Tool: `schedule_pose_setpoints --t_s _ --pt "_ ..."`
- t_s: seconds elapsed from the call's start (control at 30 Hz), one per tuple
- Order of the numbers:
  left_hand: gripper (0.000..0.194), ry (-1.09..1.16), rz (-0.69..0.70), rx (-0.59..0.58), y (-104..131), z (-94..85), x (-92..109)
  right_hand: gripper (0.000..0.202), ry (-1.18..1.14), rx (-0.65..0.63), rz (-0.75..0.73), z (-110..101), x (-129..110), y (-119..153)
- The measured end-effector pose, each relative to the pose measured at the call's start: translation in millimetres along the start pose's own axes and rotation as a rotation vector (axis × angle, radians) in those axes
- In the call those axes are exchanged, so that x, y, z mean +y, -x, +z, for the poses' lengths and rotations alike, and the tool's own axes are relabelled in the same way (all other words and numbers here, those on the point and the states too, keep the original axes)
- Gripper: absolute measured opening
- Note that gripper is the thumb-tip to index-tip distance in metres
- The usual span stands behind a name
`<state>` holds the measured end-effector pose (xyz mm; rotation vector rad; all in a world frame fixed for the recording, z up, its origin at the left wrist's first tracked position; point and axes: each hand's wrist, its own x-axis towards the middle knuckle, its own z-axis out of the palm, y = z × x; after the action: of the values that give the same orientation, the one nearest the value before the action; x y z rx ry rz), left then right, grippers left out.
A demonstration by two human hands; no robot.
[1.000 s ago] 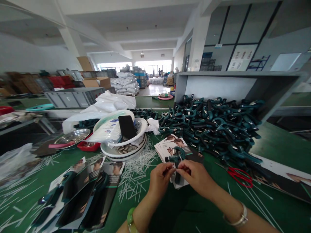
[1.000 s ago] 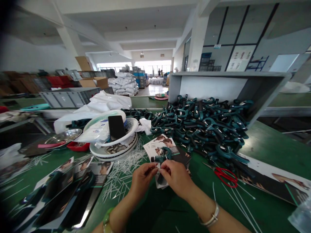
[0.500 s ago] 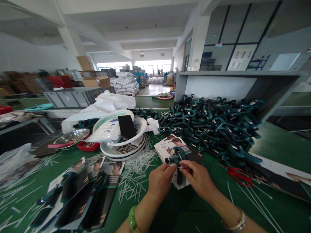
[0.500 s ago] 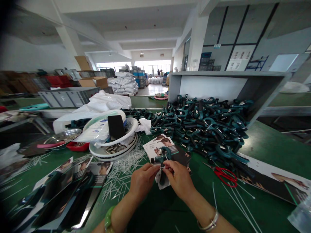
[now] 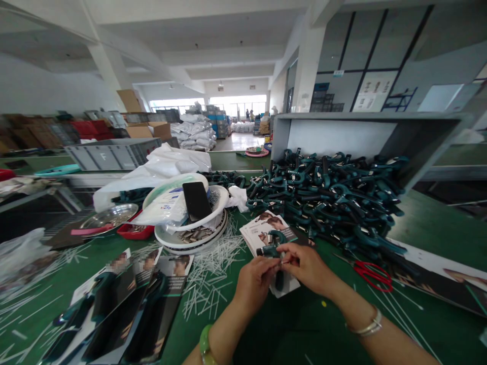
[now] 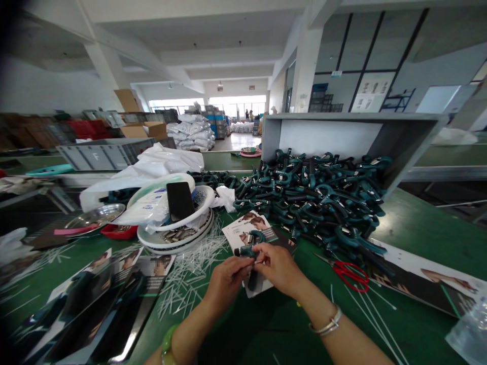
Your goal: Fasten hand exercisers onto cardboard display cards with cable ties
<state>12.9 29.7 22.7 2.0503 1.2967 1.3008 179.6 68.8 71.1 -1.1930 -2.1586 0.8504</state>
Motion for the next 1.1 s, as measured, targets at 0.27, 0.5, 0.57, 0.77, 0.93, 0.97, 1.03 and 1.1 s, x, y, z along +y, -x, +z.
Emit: schedule_pose_setpoints --t_s 0.27,0.5,0.57,0.77,0.93,0.97,1.03,1.1 --pt "0.013 0.029 -0.189 -0.012 -10 2.9 6 0.033 0.105 -0.06 -0.148 -9 6 1" --pt "0.01 0.003 -0.181 -0.081 -11 -2.0 8 0.021 0.459 0.183 -0.539 2 25 11" --pt "0.01 -0.09 -0.178 -0.112 -12 -5.4 14 0.021 0.455 0.323 -0.561 3 24 11" --pt "0.018 -0.281 -0.203 -0.147 -17 -16.3 31 0.015 0.234 0.636 -0.403 13 22 7" --pt "0.038 -0.337 -0.338 -0.172 -13 -11.6 23 0.017 0.074 0.414 -0.359 21 17 -8" --pt "0.035 -0.333 -0.359 -0.16 -12 -10.1 21 0.018 0.045 0.363 -0.338 22 16 -11" --pt "0.031 -0.318 -0.382 -0.113 -12 -8.0 15 0.021 0.014 0.264 -0.311 21 14 -13" --pt "0.026 -0.308 -0.396 -0.068 -12 -7.7 11 0.023 0.05 0.207 -0.333 20 15 -12"
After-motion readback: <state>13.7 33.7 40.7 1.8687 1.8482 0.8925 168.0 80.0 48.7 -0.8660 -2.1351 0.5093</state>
